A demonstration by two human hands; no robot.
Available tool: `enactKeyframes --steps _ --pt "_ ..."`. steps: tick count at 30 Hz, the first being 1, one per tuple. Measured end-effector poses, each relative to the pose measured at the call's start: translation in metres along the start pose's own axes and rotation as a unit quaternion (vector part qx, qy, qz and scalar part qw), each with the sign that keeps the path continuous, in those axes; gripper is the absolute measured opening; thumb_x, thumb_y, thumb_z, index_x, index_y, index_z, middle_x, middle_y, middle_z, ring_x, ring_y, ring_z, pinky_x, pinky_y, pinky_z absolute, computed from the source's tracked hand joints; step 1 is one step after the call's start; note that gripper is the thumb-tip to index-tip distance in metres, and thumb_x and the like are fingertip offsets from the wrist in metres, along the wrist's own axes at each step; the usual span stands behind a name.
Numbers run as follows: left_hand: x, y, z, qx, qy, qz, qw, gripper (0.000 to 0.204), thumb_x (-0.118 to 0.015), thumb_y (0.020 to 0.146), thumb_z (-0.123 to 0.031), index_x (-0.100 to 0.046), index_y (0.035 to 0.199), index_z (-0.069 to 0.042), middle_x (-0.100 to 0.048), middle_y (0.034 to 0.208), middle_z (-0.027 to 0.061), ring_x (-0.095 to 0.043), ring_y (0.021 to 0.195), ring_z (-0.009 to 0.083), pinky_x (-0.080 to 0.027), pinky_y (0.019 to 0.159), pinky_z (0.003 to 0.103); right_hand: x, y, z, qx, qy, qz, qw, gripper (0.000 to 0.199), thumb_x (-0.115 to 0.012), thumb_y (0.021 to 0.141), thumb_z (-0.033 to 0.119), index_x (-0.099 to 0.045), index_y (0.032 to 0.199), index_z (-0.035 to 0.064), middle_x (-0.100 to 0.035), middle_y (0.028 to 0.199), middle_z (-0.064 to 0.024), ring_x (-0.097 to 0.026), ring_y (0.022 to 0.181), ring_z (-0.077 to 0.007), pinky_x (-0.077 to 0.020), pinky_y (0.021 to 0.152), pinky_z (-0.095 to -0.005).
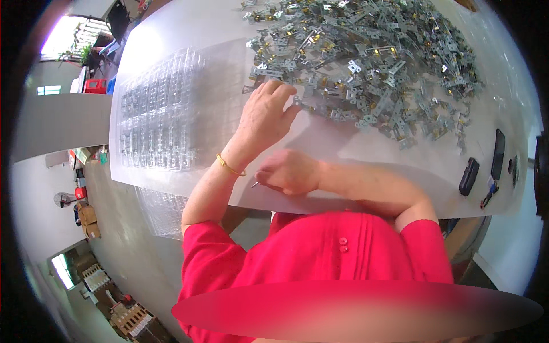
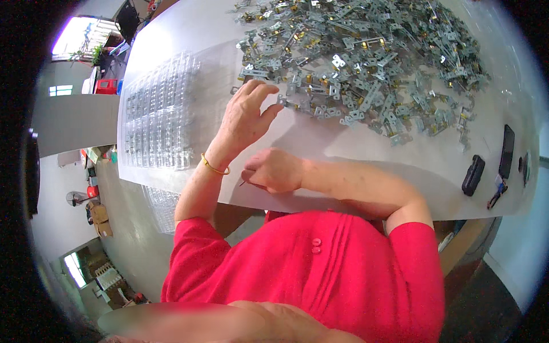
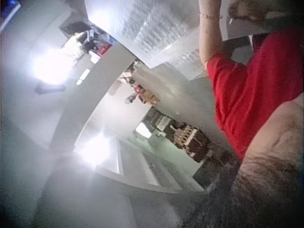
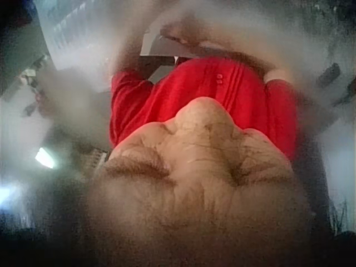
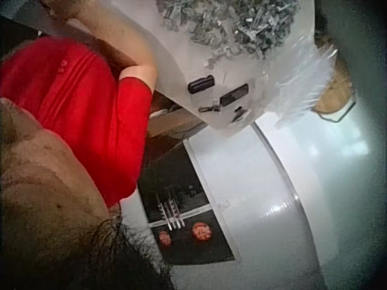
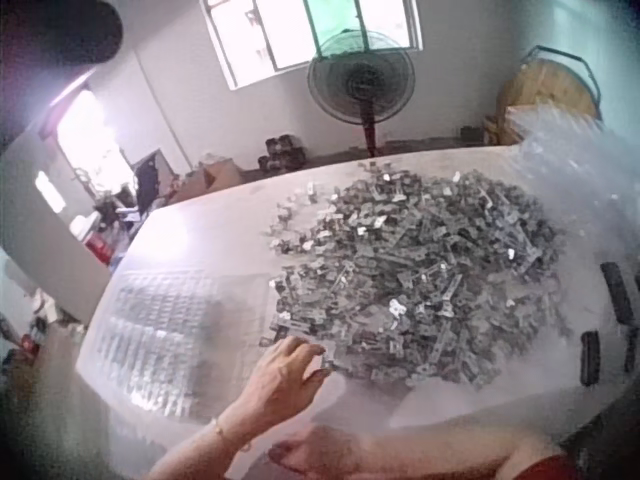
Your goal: Assembling small metal hardware components with pins and placing the finished pieces into a plastic blister tray.
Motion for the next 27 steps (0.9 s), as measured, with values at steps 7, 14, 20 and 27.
enactKeyframes --steps 7,14,20,27 --pt "-0.030 0.003 0.014 0.093 -0.088 0.053 0.990 0.025 -0.075 0.087 -0.020 -0.068 0.103 -0.002 -0.068 0.102 0.0143 -0.067 0.089 0.0264 -0.054 0.080 0.038 0.001 -0.001 0.003 0.009 -0.017 0.025 0.999 0.022 -0.065 0.078 0.009 -0.066 0.100 0.0091 -0.064 0.091 -0.0069 -0.067 0.089 -0.0301 -0.0560 0.074 -0.0435" --pt "-0.029 -0.011 0.005 0.116 -0.090 0.146 0.978 0.018 -0.069 0.086 -0.014 -0.065 0.097 0.000 -0.066 0.084 0.0130 -0.065 0.077 0.0272 -0.052 0.073 0.038 0.001 -0.003 0.005 0.029 0.003 -0.008 1.000 0.019 -0.064 0.076 0.009 -0.063 0.095 0.0084 -0.059 0.085 -0.0073 -0.064 0.081 -0.0302 -0.0535 0.071 -0.0437" --pt "-0.033 -0.012 -0.011 0.089 -0.030 0.163 0.982 0.019 -0.071 0.084 -0.016 -0.066 0.099 -0.004 -0.065 0.093 0.0148 -0.065 0.083 0.0339 -0.052 0.076 0.043 -0.002 -0.006 0.005 0.054 -0.019 -0.022 0.998 0.015 -0.067 0.075 0.008 -0.060 0.088 0.0091 -0.058 0.084 -0.0074 -0.063 0.079 -0.0286 -0.0530 0.070 -0.0432" --pt "-0.036 -0.012 -0.015 -0.031 -0.047 0.132 0.990 0.019 -0.069 0.086 -0.014 -0.064 0.102 -0.005 -0.064 0.094 0.0147 -0.065 0.086 0.0350 -0.052 0.078 0.044 -0.010 -0.006 0.001 0.068 -0.007 -0.034 0.997 0.016 -0.067 0.075 0.008 -0.062 0.090 0.0082 -0.060 0.086 -0.0068 -0.064 0.087 -0.0291 -0.0540 0.072 -0.0435"
Point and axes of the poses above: each hand's wrist, its own y-axis towards the middle knuckle, its own x-axis out of the back of the hand, z = x × y, the point moved 5 cm from there along y, towards the middle knuckle
